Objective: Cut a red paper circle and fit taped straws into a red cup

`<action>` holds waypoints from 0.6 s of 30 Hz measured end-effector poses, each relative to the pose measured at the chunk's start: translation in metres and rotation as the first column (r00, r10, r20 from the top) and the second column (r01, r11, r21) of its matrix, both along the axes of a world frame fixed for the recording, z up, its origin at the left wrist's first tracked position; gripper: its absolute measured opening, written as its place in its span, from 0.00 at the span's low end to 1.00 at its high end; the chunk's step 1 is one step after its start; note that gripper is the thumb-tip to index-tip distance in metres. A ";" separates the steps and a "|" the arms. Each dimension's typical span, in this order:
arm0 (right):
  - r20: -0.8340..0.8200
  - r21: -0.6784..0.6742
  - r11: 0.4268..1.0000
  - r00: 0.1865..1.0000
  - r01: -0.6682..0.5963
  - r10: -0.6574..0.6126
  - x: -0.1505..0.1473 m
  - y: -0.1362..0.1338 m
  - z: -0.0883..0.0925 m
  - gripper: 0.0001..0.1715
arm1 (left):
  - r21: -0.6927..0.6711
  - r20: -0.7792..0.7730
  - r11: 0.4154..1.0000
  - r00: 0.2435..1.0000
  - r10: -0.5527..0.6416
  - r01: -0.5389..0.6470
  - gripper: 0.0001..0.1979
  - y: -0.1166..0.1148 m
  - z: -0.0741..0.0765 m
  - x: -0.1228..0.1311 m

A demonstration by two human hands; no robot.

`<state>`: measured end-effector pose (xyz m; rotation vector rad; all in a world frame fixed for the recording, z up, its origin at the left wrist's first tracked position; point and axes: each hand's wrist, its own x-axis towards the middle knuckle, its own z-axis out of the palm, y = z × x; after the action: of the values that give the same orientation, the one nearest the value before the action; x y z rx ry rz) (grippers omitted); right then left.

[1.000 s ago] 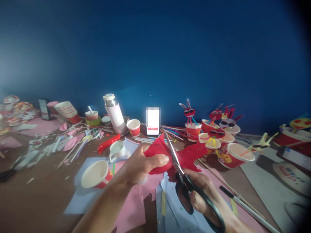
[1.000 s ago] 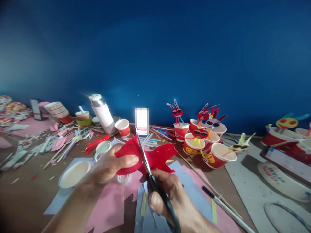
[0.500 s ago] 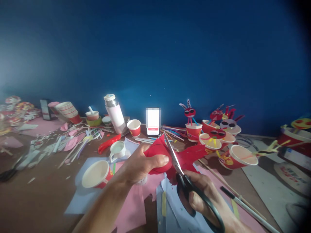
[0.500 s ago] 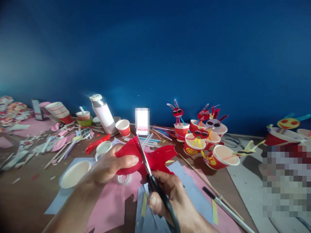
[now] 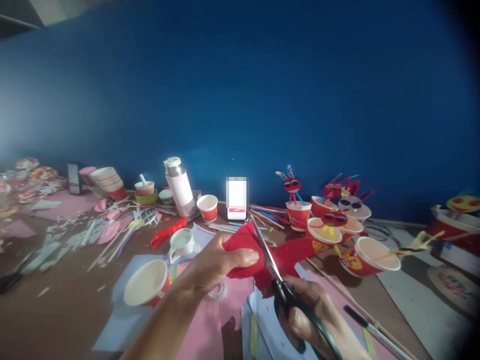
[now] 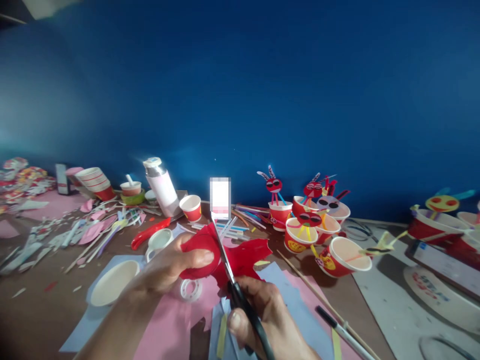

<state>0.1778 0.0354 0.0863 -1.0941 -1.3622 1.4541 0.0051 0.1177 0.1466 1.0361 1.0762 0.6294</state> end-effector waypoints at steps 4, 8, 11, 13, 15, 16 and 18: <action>0.024 0.030 0.999 0.999 0.044 -0.044 0.001 0.000 -0.009 0.35 | 0.056 0.067 0.998 0.997 0.038 -0.042 0.16 -0.001 -0.004 0.003; 0.068 0.050 0.996 0.994 0.079 -0.082 0.003 -0.003 -0.016 0.38 | 0.099 0.156 0.995 0.987 -0.029 0.014 0.13 0.000 -0.007 0.004; 0.069 0.065 0.994 0.994 0.085 -0.089 0.005 -0.006 -0.016 0.38 | 0.103 0.145 0.995 0.989 -0.014 -0.001 0.10 0.000 -0.005 0.003; 0.060 0.066 0.995 0.995 0.074 -0.078 0.005 -0.007 -0.015 0.38 | 0.099 0.146 0.995 0.989 -0.014 -0.001 0.09 -0.001 -0.003 0.002; 0.057 0.064 0.996 0.996 0.058 -0.061 0.005 -0.007 -0.013 0.38 | 0.090 0.152 0.996 0.988 -0.025 0.011 0.10 -0.002 -0.001 0.002; 0.059 0.061 0.997 0.997 0.051 -0.054 0.005 -0.007 -0.012 0.38 | 0.087 0.153 0.996 0.988 -0.031 0.018 0.10 -0.002 -0.001 0.001; 0.066 0.054 0.998 0.997 0.042 -0.045 0.006 -0.006 -0.012 0.37 | 0.078 0.135 0.997 0.990 -0.038 0.027 0.09 -0.002 0.000 0.001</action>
<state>0.1834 0.0290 0.0744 -1.1406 -1.4075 1.3532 0.0060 0.1158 0.1465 1.0588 0.9203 0.7095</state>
